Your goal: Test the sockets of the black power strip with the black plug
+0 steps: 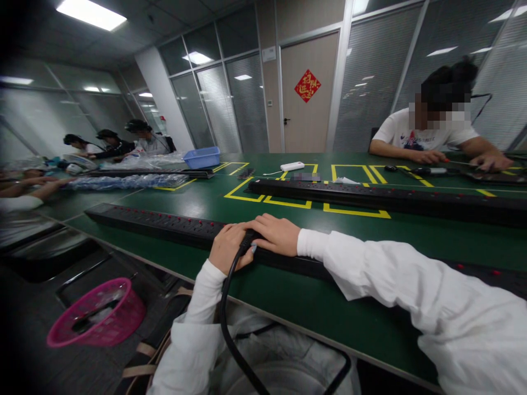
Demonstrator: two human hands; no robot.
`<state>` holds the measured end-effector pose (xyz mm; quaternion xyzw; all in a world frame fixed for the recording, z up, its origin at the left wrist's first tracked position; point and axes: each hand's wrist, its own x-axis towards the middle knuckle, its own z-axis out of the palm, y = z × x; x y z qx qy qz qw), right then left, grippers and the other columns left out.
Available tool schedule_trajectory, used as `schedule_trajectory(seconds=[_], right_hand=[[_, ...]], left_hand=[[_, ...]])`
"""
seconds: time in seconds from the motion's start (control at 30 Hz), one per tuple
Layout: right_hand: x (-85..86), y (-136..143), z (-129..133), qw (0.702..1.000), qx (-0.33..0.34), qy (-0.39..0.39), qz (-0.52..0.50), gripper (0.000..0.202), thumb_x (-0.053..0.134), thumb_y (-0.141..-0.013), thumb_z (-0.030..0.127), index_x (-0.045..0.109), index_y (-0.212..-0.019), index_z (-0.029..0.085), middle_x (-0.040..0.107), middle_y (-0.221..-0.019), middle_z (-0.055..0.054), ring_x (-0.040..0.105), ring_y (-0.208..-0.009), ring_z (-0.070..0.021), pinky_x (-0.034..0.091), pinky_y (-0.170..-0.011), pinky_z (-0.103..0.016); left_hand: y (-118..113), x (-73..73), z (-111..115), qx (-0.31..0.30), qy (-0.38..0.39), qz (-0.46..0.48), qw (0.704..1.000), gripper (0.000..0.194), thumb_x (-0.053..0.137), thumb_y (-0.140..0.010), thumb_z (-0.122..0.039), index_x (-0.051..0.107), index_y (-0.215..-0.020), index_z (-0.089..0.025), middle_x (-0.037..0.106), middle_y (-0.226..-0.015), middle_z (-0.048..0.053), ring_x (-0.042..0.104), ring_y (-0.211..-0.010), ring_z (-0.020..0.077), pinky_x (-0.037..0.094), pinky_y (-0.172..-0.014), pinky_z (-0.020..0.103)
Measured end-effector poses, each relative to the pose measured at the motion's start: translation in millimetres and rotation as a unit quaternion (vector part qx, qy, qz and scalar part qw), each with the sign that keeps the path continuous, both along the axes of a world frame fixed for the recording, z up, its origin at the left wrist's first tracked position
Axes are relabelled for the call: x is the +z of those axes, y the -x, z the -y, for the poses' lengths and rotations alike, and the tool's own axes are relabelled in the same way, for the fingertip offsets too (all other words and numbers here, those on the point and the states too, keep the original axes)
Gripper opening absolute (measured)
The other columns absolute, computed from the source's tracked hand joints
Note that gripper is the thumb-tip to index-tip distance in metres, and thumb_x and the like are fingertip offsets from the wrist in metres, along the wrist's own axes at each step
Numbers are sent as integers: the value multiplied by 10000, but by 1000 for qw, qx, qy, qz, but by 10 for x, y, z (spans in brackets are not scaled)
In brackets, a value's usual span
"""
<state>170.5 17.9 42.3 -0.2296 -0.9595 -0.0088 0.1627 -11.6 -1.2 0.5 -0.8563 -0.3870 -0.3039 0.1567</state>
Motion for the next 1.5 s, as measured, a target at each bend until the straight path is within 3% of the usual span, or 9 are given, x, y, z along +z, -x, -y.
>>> schedule_trajectory(seconds=[1.5], right_hand=[[5, -1, 10, 1000, -1, 9, -7, 395, 349, -861, 381, 356, -1206, 191, 472, -1018, -101, 417, -912, -199, 434, -727, -339]], left_hand=[[-7, -5, 2, -2, -11, 13, 1000, 342, 493, -662, -339, 503, -952, -158, 592, -984, 105, 524, -974, 242, 375, -869, 404]])
